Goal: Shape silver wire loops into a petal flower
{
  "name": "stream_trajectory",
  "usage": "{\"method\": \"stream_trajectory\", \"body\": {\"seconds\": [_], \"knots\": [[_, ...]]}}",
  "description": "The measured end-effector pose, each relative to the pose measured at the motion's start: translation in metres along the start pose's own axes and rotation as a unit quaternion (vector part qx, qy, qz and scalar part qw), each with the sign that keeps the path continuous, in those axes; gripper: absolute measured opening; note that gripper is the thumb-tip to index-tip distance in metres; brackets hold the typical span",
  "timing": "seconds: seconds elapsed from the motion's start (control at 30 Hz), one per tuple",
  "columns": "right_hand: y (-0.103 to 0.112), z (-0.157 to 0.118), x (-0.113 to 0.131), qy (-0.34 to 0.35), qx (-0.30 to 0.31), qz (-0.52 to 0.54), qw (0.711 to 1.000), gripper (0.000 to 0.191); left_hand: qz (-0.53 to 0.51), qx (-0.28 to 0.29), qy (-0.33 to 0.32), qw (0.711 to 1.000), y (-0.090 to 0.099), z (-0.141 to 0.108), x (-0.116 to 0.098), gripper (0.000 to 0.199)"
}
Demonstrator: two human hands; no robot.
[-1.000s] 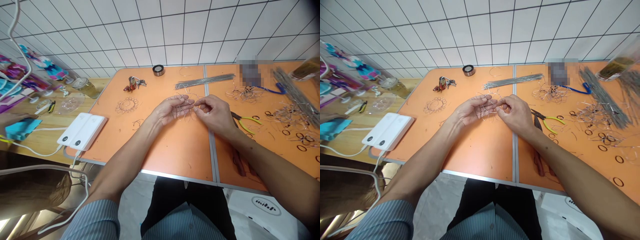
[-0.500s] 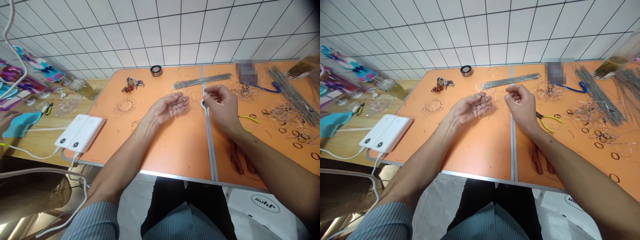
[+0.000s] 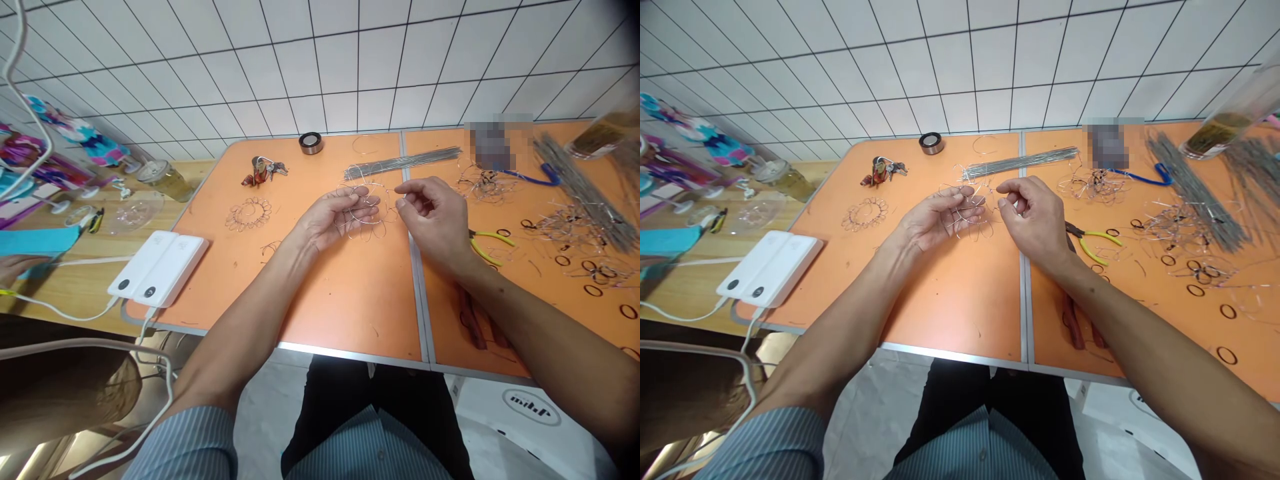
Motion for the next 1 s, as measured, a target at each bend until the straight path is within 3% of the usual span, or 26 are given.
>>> {"method": "stream_trajectory", "body": {"seconds": [0.47, 0.8, 1.0], "knots": [[0.0027, 0.0007, 0.0021, -0.019, 0.012, -0.029, 0.999, 0.016, 0.01, 0.016, -0.004, 1.0, 0.0001, -0.0006, 0.001, 0.007], [0.0011, -0.0014, 0.0014, 0.021, 0.011, -0.042, 0.999, 0.015, 0.009, 0.004, 0.007, 1.0, 0.0002, -0.0002, 0.0027, 0.01], [0.0046, 0.0018, -0.0001, -0.009, -0.002, -0.029, 1.0, 0.019, 0.021, 0.01, 0.017, 1.0, 0.0005, -0.0009, 0.0045, 0.01]]}}
Point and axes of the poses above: each hand's wrist, its own z-axis towards the middle knuckle, its own y-axis out of the back of the hand, x = y × z, the point moved 1 cm from there along z, towards the middle knuckle, and after that the axes turned 14 degrees about -z, right-handed, at the moved point
